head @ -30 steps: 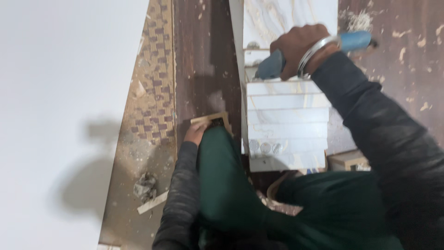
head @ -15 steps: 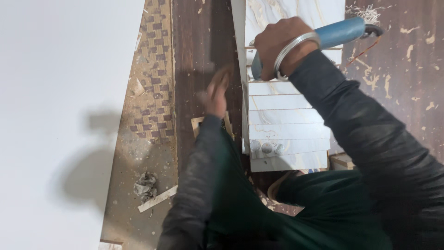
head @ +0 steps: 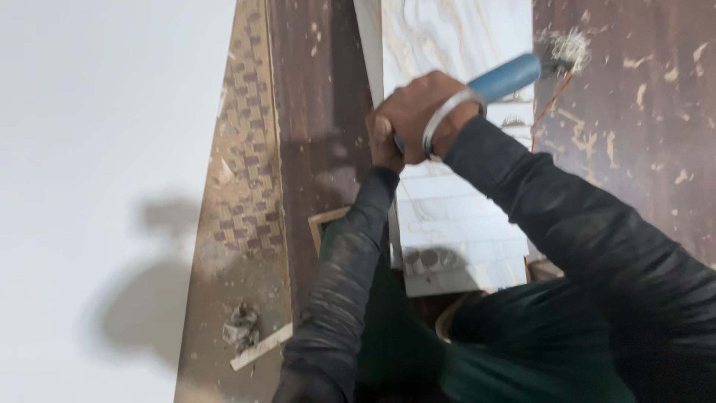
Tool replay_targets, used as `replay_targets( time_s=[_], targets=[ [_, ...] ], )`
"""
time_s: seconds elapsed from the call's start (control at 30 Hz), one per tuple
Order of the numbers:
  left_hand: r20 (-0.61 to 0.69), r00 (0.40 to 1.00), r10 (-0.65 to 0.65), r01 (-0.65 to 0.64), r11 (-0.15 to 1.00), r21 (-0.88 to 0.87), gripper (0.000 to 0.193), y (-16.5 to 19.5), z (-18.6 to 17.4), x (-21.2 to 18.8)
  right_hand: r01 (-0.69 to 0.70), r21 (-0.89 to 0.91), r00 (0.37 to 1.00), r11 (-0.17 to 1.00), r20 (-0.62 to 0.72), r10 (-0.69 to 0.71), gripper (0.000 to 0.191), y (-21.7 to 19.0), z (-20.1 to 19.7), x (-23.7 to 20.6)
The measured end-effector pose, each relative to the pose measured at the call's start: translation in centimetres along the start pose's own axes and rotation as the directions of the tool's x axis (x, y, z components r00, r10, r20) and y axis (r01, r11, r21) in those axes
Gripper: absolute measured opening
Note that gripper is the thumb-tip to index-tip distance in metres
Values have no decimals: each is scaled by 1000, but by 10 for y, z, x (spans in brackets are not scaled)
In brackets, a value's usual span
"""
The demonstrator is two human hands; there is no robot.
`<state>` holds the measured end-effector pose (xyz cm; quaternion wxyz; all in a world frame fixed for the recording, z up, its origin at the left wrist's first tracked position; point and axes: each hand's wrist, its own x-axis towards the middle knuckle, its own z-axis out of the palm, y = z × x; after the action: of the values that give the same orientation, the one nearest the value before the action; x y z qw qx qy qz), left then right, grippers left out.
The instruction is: The person uses a corded electric drill to drive screws into metal hinges attached to a white marble-patterned panel. They repeatedly pick screws from a small wooden box and fasten them into pre-drilled holes on the panel.
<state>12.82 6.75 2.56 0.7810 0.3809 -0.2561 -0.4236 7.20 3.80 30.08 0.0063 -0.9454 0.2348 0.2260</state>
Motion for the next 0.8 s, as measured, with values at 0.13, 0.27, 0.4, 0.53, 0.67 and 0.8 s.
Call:
replay_targets(
  time_s=[0.13, 0.27, 0.4, 0.53, 0.67, 0.8],
  targets=[
    [35, 991, 126, -130, 976, 176, 86, 19, 15, -11, -69, -38, 993, 997, 94, 73, 33, 2, 2, -8],
    [154, 965, 212, -244, 941, 233, 93, 39, 21, -13, -36, -37, 998, 999, 51, 38, 36, 4, 7, -12],
    [82, 957, 277, -289, 915, 281, 91, 30, 14, -14, -39, -14, 998, 999, 49, 40, 39, -6, 8, -9],
    [-36, 995, 98, -100, 992, -73, 79, 13, 10, -12, -31, -18, 999, 999, -45, 30, 40, -12, 5, -6],
    [38, 981, 190, -194, 957, 214, 76, 22, 12, -2, -96, -82, 991, 992, -101, 87, 37, -14, 6, -7],
    [196, 978, -67, -10, 931, 365, 76, 60, -5, -20, -116, -92, 993, 989, -19, 114, 29, -18, 23, -12]
  ],
)
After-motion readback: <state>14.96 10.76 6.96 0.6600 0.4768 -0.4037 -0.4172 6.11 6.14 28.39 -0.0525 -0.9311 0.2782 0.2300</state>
